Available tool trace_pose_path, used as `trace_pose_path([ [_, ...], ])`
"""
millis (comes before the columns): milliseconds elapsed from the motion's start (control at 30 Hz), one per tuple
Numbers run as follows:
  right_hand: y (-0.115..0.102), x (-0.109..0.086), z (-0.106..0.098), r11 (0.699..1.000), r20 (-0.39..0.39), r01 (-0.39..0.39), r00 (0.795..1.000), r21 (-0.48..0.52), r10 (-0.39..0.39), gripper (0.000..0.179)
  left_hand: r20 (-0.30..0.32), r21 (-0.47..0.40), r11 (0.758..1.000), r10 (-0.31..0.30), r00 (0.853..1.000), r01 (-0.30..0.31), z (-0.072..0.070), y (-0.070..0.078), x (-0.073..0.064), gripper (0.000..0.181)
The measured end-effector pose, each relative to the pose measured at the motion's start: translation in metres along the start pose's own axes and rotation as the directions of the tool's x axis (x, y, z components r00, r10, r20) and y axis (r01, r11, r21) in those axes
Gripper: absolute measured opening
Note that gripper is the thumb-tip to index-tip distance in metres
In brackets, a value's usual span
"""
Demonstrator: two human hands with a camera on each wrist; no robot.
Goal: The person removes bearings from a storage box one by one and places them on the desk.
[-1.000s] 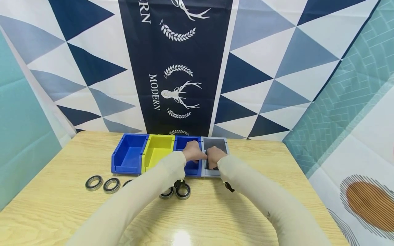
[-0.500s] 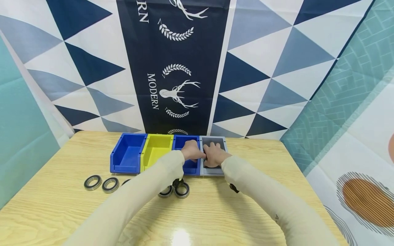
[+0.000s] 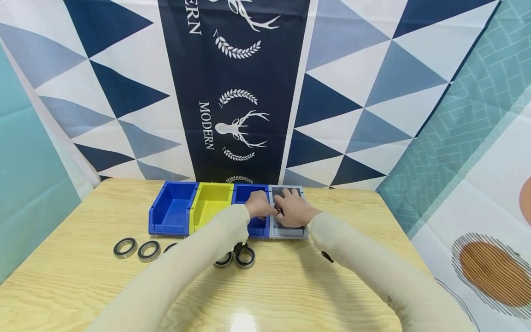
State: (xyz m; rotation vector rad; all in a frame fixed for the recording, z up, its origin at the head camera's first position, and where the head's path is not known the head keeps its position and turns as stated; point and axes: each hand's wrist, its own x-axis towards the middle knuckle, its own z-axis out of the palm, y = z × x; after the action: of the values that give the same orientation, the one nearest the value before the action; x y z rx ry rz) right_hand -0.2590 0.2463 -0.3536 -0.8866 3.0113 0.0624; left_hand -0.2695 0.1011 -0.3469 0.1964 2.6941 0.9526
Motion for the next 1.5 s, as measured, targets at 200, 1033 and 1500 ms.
trace_pose_path([
  [200, 0.001, -0.013, -0.005, 0.998, -0.003, 0.03, 1.0, 0.047, -0.029, 0.005, -0.001, 0.011, 1.0, 0.001, 1.0, -0.001, -0.001, 0.001, -0.001, 0.022],
  [1033, -0.04, -0.062, 0.005, 0.974, 0.012, 0.216, 0.976, 0.063, -0.217, 0.017, -0.032, -0.051, 0.999, 0.008, 0.999, -0.01, 0.003, -0.004, -0.002, 0.028],
  [1500, -0.074, -0.056, 0.037, 0.953, -0.075, 0.291, 0.955, 0.078, -0.286, 0.018, -0.019, -0.086, 0.996, 0.002, 1.0, -0.004, 0.002, -0.004, -0.006, 0.034],
])
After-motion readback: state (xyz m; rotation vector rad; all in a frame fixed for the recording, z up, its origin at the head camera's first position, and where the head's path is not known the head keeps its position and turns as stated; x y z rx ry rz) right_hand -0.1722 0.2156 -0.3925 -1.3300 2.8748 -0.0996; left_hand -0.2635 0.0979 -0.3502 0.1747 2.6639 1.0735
